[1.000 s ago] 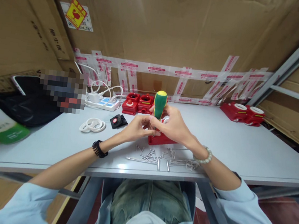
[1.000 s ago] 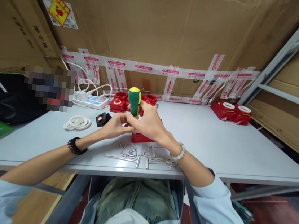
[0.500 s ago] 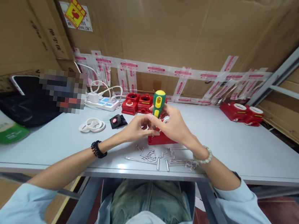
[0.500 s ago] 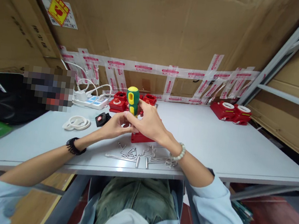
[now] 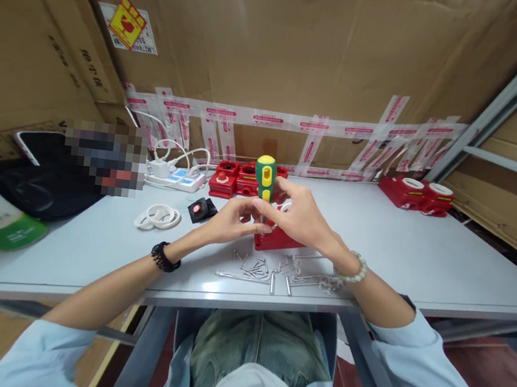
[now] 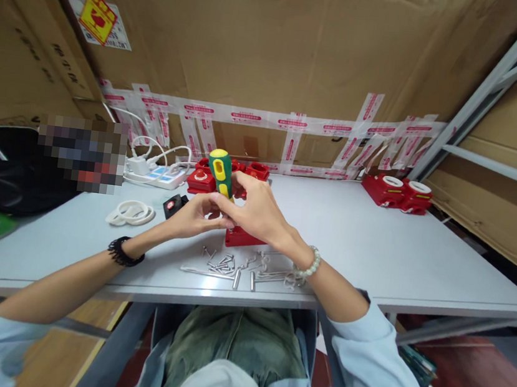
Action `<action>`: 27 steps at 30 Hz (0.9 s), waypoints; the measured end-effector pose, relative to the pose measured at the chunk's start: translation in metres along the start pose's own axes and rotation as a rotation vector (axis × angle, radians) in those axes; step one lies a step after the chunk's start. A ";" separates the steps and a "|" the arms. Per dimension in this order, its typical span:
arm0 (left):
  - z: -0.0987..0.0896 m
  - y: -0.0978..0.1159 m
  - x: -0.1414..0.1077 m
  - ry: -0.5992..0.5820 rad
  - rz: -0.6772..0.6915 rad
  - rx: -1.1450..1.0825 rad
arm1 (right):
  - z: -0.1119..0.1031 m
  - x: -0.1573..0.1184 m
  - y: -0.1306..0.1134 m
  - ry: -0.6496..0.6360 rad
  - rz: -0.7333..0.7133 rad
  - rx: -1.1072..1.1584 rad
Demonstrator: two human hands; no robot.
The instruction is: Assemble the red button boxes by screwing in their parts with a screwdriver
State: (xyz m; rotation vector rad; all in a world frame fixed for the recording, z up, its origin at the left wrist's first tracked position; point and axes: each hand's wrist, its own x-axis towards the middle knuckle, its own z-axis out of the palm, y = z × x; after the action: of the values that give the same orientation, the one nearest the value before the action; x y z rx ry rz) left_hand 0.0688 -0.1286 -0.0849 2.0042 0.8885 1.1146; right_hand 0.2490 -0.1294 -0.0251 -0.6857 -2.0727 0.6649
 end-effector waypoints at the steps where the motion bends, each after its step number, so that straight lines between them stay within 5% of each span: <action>1: -0.001 0.001 0.000 -0.038 0.004 0.004 | 0.000 0.000 0.000 0.002 -0.004 -0.002; 9: -0.005 0.009 -0.001 -0.028 0.023 0.144 | -0.002 -0.001 0.002 0.032 0.009 -0.042; 16: -0.015 0.017 -0.003 -0.244 0.073 0.363 | -0.003 0.000 0.003 0.052 0.027 -0.032; 27: -0.023 0.029 -0.002 -0.231 -0.032 0.194 | -0.014 0.001 -0.002 0.240 0.002 0.202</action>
State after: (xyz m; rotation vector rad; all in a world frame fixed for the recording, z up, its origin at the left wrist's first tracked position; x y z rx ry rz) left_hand 0.0545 -0.1413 -0.0534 2.2142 0.9327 0.7834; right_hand 0.2595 -0.1274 -0.0163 -0.6193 -1.7584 0.7428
